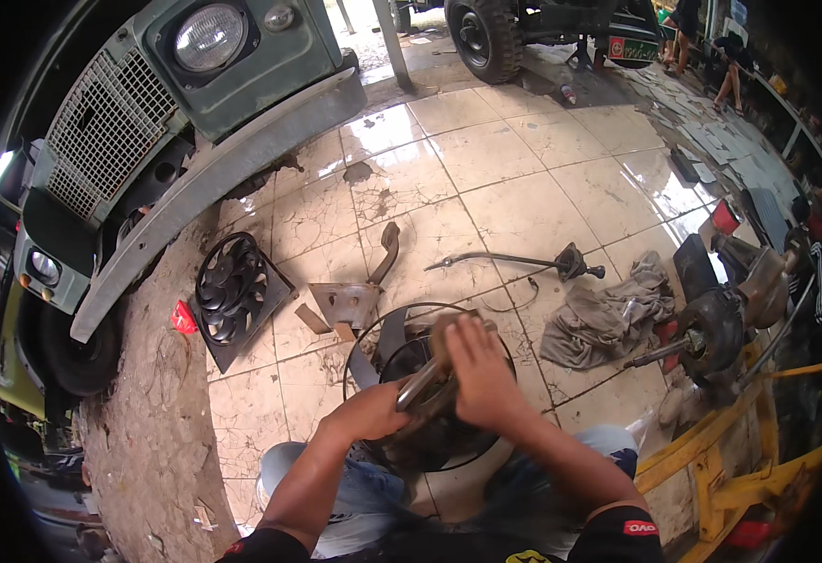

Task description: The person sits on the floor and uses a sanding block to polish a cylindrical metal part. They hold the part with one hand and rub the sanding block along its surface repeatedly.

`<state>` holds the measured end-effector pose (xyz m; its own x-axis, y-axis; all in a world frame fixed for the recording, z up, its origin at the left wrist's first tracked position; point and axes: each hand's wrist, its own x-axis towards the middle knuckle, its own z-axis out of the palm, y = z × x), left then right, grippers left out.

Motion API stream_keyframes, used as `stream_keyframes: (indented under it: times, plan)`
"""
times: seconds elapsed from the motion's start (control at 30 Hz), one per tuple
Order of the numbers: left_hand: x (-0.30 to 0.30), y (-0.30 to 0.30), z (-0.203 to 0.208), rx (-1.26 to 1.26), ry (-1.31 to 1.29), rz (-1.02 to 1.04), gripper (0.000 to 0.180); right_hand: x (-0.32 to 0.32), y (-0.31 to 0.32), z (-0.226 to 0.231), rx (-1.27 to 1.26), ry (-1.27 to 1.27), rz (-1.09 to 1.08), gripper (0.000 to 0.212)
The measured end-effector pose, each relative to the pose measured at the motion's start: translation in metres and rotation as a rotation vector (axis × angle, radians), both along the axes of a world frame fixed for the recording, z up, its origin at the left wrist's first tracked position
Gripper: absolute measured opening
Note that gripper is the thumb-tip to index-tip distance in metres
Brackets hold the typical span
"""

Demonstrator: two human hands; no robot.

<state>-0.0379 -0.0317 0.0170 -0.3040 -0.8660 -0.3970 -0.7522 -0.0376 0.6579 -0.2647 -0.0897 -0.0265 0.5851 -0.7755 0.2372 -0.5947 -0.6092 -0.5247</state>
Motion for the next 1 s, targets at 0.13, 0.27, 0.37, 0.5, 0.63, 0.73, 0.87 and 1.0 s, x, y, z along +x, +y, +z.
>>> stream_keyframes:
  times: [0.13,0.27,0.37,0.5,0.63,0.73,0.87,1.0]
  plan:
    - [0.000,0.000,-0.002,0.019,-0.019,-0.006,0.071,-0.007,-0.005,0.009,0.011,0.105,0.064,0.094]
    - [-0.002,-0.011,0.012,0.064,-0.033,0.005,0.070,-0.002,-0.009,0.005,0.033,0.059,-0.001,0.097]
    - [0.000,-0.010,0.016,0.095,-0.066,0.015,0.068,0.004,0.003,0.017,-0.017,0.075,0.155,0.096]
    - [0.001,-0.008,0.002,-0.025,0.018,-0.023,0.067,-0.010,-0.021,0.004,0.169,0.097,-0.085,0.094]
    - [0.003,-0.009,-0.003,0.026,-0.038,-0.018,0.068,0.004,0.006,0.026,-0.049,0.069,0.226,0.086]
    - [0.002,-0.006,-0.003,-0.006,-0.014,-0.019,0.069,-0.007,-0.016,0.017,0.111,0.045,0.007,0.085]
    - [-0.001,-0.008,0.012,0.045,-0.032,-0.009,0.069,0.004,0.000,0.020,0.032,-0.006,0.055,0.083]
    - [0.000,-0.007,0.005,0.018,-0.030,-0.008,0.066,-0.007,-0.012,0.014,0.082,0.066,0.024,0.089]
